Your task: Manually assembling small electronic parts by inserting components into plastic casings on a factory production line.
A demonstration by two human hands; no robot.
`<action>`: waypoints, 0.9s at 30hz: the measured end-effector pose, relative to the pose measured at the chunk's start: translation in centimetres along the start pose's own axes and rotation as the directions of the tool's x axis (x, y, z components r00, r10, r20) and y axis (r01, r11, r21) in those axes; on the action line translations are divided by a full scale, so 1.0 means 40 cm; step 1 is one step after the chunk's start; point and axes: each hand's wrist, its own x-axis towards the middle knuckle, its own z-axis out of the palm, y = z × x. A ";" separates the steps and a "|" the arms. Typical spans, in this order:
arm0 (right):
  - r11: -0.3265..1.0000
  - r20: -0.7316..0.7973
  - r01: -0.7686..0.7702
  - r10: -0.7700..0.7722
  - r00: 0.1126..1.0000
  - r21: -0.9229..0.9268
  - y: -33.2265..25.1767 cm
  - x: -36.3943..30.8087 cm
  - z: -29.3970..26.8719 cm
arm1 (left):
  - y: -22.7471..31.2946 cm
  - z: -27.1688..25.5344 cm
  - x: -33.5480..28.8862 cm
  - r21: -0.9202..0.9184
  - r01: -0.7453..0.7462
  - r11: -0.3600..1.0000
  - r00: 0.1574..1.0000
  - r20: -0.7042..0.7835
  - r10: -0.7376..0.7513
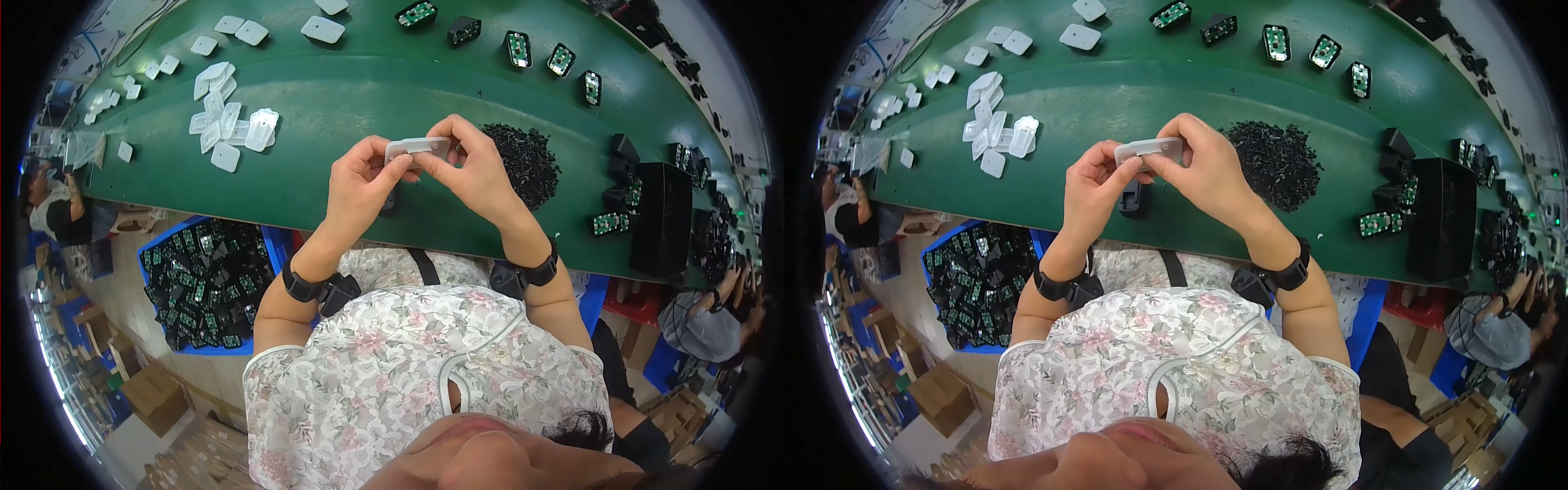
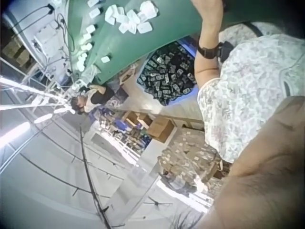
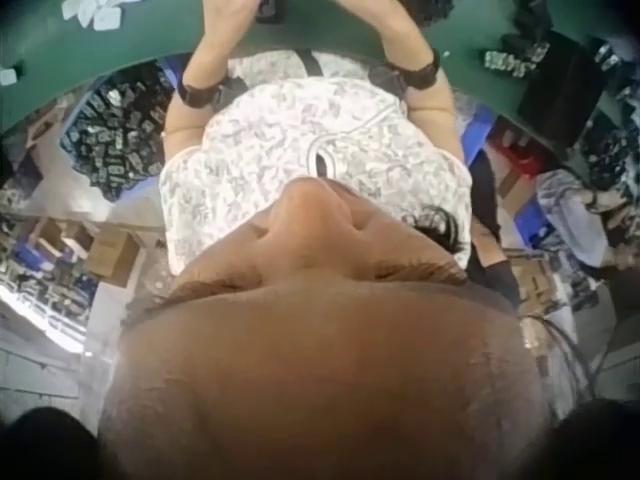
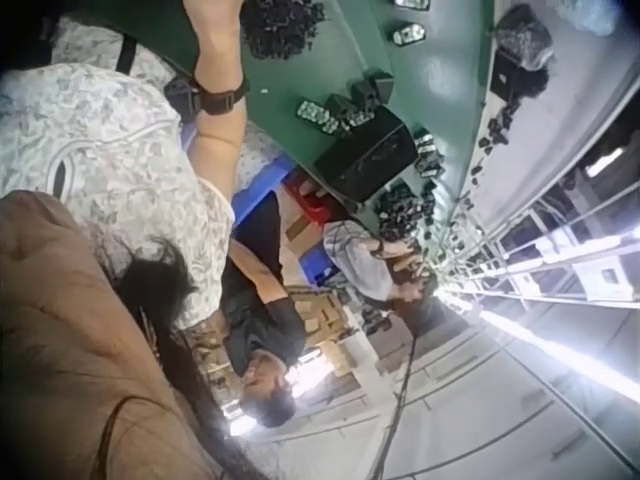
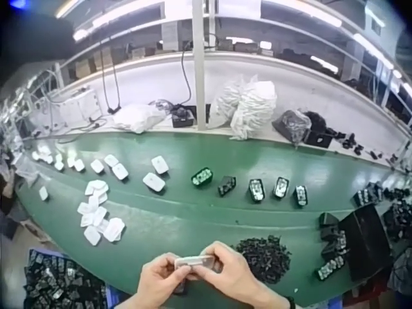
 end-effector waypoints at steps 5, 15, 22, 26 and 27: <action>0.993 0.113 0.025 -0.039 0.993 0.118 0.005 0.027 0.002 | 0.022 -0.016 -0.030 0.084 0.073 0.994 0.997 -0.031 -0.071; 0.946 0.463 -0.234 0.108 0.880 0.223 -0.016 0.154 0.101 | -0.041 -0.134 -0.043 -0.207 -0.034 0.978 0.939 -0.342 -0.039; 0.716 0.097 0.449 -0.476 0.874 -0.534 0.083 0.421 -0.024 | -0.060 -0.273 0.073 0.271 0.172 0.947 0.900 -0.434 -0.039; 0.369 0.268 0.489 -0.510 0.817 -0.790 0.098 0.552 -0.072 | -0.077 -0.291 0.152 0.772 0.110 0.626 0.903 -0.341 0.261; 0.394 0.310 0.452 -0.373 0.875 -0.800 0.090 0.569 -0.078 | -0.067 -0.289 0.168 0.846 0.096 0.525 0.918 -0.279 0.282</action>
